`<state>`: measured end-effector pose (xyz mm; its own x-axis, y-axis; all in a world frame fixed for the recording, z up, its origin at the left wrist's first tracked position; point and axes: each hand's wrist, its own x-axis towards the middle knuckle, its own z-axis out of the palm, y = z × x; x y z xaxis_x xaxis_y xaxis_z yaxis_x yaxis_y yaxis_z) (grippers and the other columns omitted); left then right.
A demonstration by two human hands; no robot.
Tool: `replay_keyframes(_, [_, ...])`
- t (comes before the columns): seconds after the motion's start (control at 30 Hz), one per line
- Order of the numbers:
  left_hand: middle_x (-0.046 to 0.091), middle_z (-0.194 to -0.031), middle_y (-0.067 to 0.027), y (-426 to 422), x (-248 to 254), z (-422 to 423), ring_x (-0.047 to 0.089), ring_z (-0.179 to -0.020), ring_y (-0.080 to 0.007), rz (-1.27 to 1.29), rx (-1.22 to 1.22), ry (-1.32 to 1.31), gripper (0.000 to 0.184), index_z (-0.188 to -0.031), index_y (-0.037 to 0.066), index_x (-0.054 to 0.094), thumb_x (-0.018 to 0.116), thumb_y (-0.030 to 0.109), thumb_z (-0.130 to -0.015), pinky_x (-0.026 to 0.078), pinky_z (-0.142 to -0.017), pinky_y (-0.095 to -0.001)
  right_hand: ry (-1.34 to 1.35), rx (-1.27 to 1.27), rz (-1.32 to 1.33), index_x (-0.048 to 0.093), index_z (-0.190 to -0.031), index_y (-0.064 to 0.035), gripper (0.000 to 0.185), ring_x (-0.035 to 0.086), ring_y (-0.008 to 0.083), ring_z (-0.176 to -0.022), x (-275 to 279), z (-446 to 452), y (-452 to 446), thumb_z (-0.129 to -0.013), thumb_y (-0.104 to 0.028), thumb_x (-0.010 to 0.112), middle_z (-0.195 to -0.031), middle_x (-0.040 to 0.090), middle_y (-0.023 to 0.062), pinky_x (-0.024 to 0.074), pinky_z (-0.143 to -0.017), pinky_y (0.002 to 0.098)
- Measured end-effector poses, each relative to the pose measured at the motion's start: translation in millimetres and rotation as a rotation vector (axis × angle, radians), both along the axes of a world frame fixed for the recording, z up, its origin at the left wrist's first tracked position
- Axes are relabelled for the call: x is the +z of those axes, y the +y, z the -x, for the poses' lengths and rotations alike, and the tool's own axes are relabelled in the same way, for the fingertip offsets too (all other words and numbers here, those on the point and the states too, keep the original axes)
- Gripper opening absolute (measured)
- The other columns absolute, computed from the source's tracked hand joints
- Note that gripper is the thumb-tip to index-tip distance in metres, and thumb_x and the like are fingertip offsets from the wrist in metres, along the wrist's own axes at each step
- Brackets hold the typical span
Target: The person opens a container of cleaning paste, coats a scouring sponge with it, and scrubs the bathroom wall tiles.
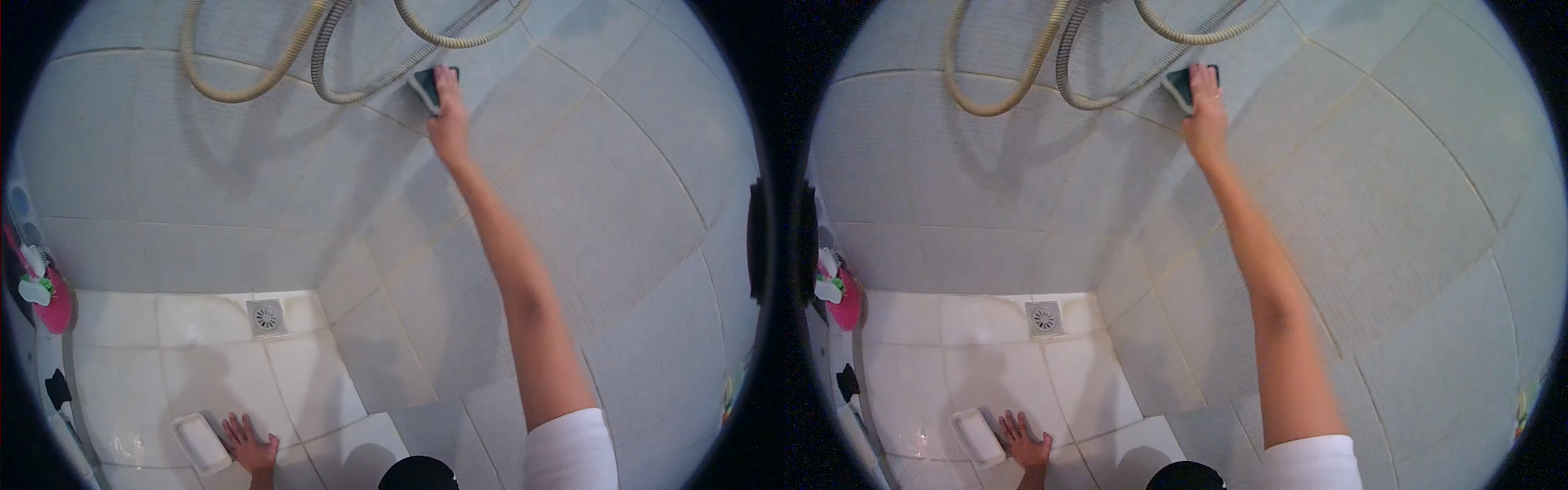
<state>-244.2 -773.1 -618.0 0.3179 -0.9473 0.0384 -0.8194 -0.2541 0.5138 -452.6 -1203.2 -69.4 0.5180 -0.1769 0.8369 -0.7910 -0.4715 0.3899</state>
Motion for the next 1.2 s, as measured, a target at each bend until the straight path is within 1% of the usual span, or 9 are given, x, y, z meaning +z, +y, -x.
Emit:
replay_keyframes(0.17, [0.027, -0.147, -0.0124, -2, 1, -2, 0.019, -0.138, -0.0356, 0.007, 0.003, 0.039, 0.078, -0.132, 0.012, 0.042, 0.061, 0.035, -0.06, 0.018, -0.105, -0.0612, -0.419, 0.016, -0.106, 0.048, -0.126, 0.0012, 0.064, 0.048, 0.0365, -0.119, 68, -22, 4, -0.064, 0.014, 0.048, -0.125, 0.052, 0.0219, 0.0387, -0.099, 0.0381])
replay_keyframes(0.33, [0.022, -0.149, -0.0125, 4, -8, -3, 0.016, -0.138, -0.0363, 0.077, -0.016, -0.007, 0.079, -0.132, 0.012, 0.041, 0.063, 0.032, -0.06, 0.018, -0.106, -0.0603, -0.134, 0.106, -0.012, 0.048, -0.127, 0.0008, 0.066, 0.044, 0.0349, -0.123, -15, -23, 12, -0.063, 0.016, 0.047, -0.129, 0.049, 0.0227, 0.0348, -0.104, 0.037])
replay_keyframes(0.43, [0.023, -0.149, -0.0137, 0, -3, -1, 0.017, -0.138, -0.0373, -0.025, -0.002, 0.092, 0.079, -0.132, 0.012, 0.04, 0.063, 0.034, -0.06, 0.017, -0.105, -0.0616, -0.036, 0.162, -0.095, 0.05, -0.126, 0.0002, 0.067, 0.039, 0.033, -0.128, 13, 12, 1, -0.061, 0.018, 0.047, -0.132, 0.046, 0.022, 0.0306, -0.107, 0.0364])
replay_keyframes(0.53, [0.024, -0.148, -0.0141, 0, -3, -2, 0.018, -0.138, -0.0378, -0.047, -0.012, 0.042, 0.08, -0.133, 0.011, 0.04, 0.063, 0.035, -0.06, 0.016, -0.105, -0.0631, -0.56, -0.122, -0.161, 0.053, -0.122, 0.0007, 0.057, 0.059, 0.0362, -0.104, 83, -13, 5, -0.065, 0.009, 0.051, -0.11, 0.061, 0.0217, 0.0444, -0.09, 0.0383])
replay_keyframes(0.63, [0.024, -0.148, -0.0139, 2, -5, -3, 0.017, -0.138, -0.0376, 0.045, -0.015, 0.007, 0.08, -0.133, 0.012, 0.041, 0.063, 0.035, -0.059, 0.016, -0.104, -0.0635, -0.655, 0.025, -0.175, 0.053, -0.122, 0.0011, 0.055, 0.062, 0.0383, -0.09, 76, -28, 8, -0.067, 0.004, 0.052, -0.099, 0.065, 0.0211, 0.0469, -0.082, 0.0409])
replay_keyframes(0.73, [0.023, -0.149, -0.0133, 4, -5, 0, 0.017, -0.138, -0.037, 0.057, -0.002, -0.005, 0.08, -0.133, 0.012, 0.041, 0.063, 0.035, -0.059, 0.014, -0.105, -0.063, -0.214, 0.173, -0.046, 0.047, -0.131, -0.0047, 0.071, 0.053, 0.0323, -0.114, -13, -14, 1, -0.063, 0.014, 0.051, -0.12, 0.058, 0.017, 0.0394, -0.098, 0.0345])
replay_keyframes(0.87, [0.023, -0.149, -0.0128, -2, 8, -4, 0.016, -0.138, -0.0359, -0.075, 0.006, 0.1, 0.081, -0.133, 0.011, 0.041, 0.062, 0.036, -0.059, 0.012, -0.106, -0.0625, 0.165, 0.068, 0.044, 0.046, -0.131, -0.006, 0.075, 0.049, 0.0336, -0.119, 19, 4, 3, -0.061, 0.019, 0.053, -0.128, 0.052, 0.0155, 0.0386, -0.101, 0.0343])
replay_keyframes(1.03, [0.023, -0.149, -0.0128, -2, -6, -4, 0.015, -0.139, -0.0352, -0.022, 0.0, 0.087, 0.083, -0.134, 0.011, 0.04, 0.063, 0.036, -0.058, 0.011, -0.107, -0.0626, -0.104, 0.133, 0.154, 0.052, -0.123, -0.0004, 0.061, 0.049, 0.0365, -0.116, 108, -24, -8, -0.064, 0.012, 0.056, -0.129, 0.05, 0.0181, 0.0428, -0.096, 0.0367])
replay_keyframes(1.2, [0.029, -0.146, -0.0159, -1, 0, -3, 0.02, -0.136, -0.0396, 0.071, 0.003, 0.077, 0.078, -0.129, 0.009, 0.044, 0.064, 0.03, -0.057, 0.028, -0.103, -0.0576, -0.135, 0.129, 0.059, 0.047, -0.13, -0.0021, 0.072, 0.046, 0.0357, -0.121, 15, -21, -1, -0.06, 0.015, 0.048, -0.13, 0.05, 0.0183, 0.0354, -0.103, 0.0371])
